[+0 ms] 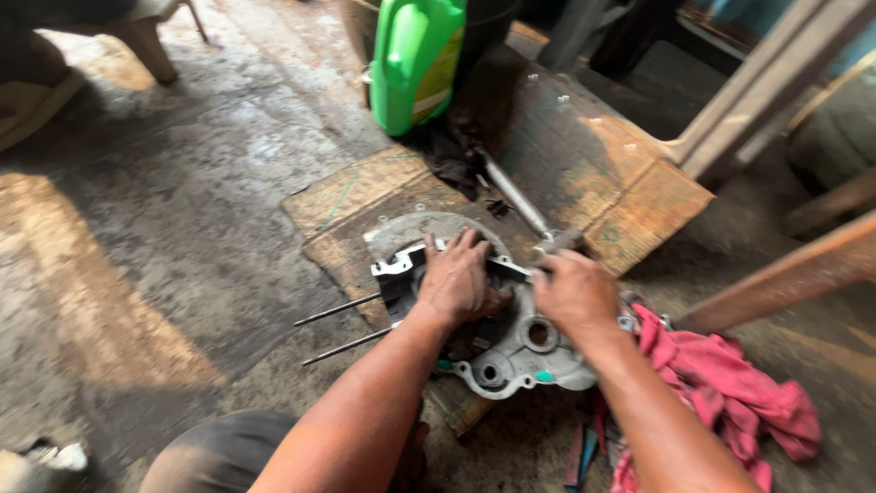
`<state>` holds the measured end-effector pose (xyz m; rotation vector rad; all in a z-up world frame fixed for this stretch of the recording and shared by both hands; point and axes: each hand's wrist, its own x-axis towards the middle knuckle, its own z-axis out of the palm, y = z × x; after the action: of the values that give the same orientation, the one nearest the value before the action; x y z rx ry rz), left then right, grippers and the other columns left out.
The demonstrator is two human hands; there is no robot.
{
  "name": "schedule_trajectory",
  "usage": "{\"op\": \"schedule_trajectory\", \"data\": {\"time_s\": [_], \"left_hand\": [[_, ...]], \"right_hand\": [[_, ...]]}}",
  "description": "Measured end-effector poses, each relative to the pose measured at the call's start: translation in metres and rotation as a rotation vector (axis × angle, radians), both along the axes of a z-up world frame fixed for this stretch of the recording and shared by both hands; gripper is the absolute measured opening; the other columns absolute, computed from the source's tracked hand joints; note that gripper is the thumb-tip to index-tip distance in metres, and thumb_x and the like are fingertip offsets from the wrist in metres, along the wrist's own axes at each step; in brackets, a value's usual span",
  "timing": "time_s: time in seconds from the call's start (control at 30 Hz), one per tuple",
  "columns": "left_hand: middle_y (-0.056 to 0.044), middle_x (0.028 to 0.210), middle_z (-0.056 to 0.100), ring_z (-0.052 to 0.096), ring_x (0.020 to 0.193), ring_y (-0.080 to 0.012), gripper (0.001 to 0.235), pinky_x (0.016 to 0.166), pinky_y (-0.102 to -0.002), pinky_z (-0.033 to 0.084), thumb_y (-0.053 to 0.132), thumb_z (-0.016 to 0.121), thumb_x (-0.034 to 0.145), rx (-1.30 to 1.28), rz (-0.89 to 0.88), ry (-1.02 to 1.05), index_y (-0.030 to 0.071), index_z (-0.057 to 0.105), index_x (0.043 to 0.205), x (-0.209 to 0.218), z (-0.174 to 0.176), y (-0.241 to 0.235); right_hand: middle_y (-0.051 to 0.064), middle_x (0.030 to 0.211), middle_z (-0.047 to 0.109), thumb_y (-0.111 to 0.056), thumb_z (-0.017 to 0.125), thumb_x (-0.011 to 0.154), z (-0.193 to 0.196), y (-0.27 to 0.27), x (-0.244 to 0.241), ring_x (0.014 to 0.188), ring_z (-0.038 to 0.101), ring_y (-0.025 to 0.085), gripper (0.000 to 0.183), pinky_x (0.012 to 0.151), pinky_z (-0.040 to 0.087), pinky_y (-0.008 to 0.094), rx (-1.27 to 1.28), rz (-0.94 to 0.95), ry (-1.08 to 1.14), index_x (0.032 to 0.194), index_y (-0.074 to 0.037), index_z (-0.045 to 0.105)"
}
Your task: The person is working on a disassembled engine casing placed on a piece of cardboard on the floor. They use a wrench to tighten bolts on the casing and a red cloth to wipe the interior surfaces.
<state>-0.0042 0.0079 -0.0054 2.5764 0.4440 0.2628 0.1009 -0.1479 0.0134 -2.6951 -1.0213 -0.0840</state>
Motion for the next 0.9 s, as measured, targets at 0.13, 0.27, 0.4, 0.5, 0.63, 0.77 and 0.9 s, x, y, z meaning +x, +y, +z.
{"op": "schedule_trajectory", "data": {"time_s": [0.13,0.27,0.4,0.5,0.63,0.77,0.9], "left_hand": [[-0.016,0.144,0.050,0.038,0.144,-0.0332,0.079,0.116,-0.071,0.015,0.043,0.082,0.067,0.051,-0.016,-0.044,0.006,0.059,0.133,0.003,0.006,-0.003],[-0.020,0.135,0.052,0.040,0.135,-0.0400,0.070,0.110,-0.072,0.017,0.034,0.083,0.071,0.096,-0.079,-0.245,0.005,0.060,0.130,-0.001,0.005,-0.005],[-0.011,0.125,0.059,0.054,0.127,-0.0312,0.042,0.116,-0.063,0.033,0.023,0.073,0.083,0.136,-0.186,-0.084,0.014,0.067,0.123,-0.004,0.006,-0.011],[-0.008,0.122,0.061,0.057,0.121,-0.0291,0.033,0.111,-0.063,0.037,0.015,0.071,0.080,0.208,-0.231,-0.112,0.016,0.071,0.113,0.009,0.010,-0.019],[-0.008,0.122,0.063,0.059,0.115,-0.0288,0.026,0.099,-0.054,0.046,0.008,0.061,0.088,0.324,-0.326,-0.112,0.010,0.070,0.113,0.021,0.003,-0.020],[-0.010,0.112,0.067,0.062,0.108,-0.0301,0.028,0.091,-0.046,0.051,0.005,0.058,0.084,0.389,-0.327,-0.177,0.009,0.071,0.108,0.032,-0.009,-0.018],[-0.014,0.102,0.067,0.066,0.094,-0.0302,0.019,0.083,-0.045,0.053,0.014,0.051,0.101,0.021,0.079,-0.265,0.006,0.067,0.109,0.039,-0.007,0.010]], "right_hand": [[0.014,0.111,0.074,-0.028,0.072,0.086,-0.003,0.032,-0.006,0.097,0.072,0.034,0.029,0.089,0.056,0.046,0.046,-0.013,0.008,0.109,-0.009,0.075],[0.011,0.113,0.074,-0.029,0.068,0.087,0.008,0.016,-0.004,0.103,0.071,0.033,0.026,0.096,0.054,0.047,-0.130,-0.117,0.109,0.107,-0.015,0.077],[0.012,0.111,0.075,-0.032,0.068,0.088,0.035,-0.080,0.009,0.105,0.071,0.035,0.030,0.091,0.055,0.050,-0.263,-0.182,-0.031,0.109,-0.013,0.076],[0.017,0.110,0.075,-0.037,0.073,0.086,0.036,-0.143,0.010,0.104,0.070,0.038,0.038,0.092,0.054,0.049,-0.157,-0.412,0.149,0.119,-0.019,0.077],[0.017,0.102,0.077,-0.040,0.072,0.088,0.003,-0.166,0.010,0.093,0.074,0.029,0.038,0.087,0.056,0.042,0.063,-0.320,0.253,0.107,-0.009,0.079],[0.017,0.085,0.073,-0.035,0.065,0.099,-0.022,-0.159,0.028,0.071,0.066,0.026,0.035,0.067,0.052,0.042,0.400,-0.380,0.428,0.107,-0.001,0.067],[0.010,0.077,0.064,-0.028,0.055,0.110,-0.023,-0.156,0.034,0.071,0.058,0.015,0.029,0.067,0.050,0.034,0.497,-0.290,0.410,0.102,-0.002,0.065]]}}
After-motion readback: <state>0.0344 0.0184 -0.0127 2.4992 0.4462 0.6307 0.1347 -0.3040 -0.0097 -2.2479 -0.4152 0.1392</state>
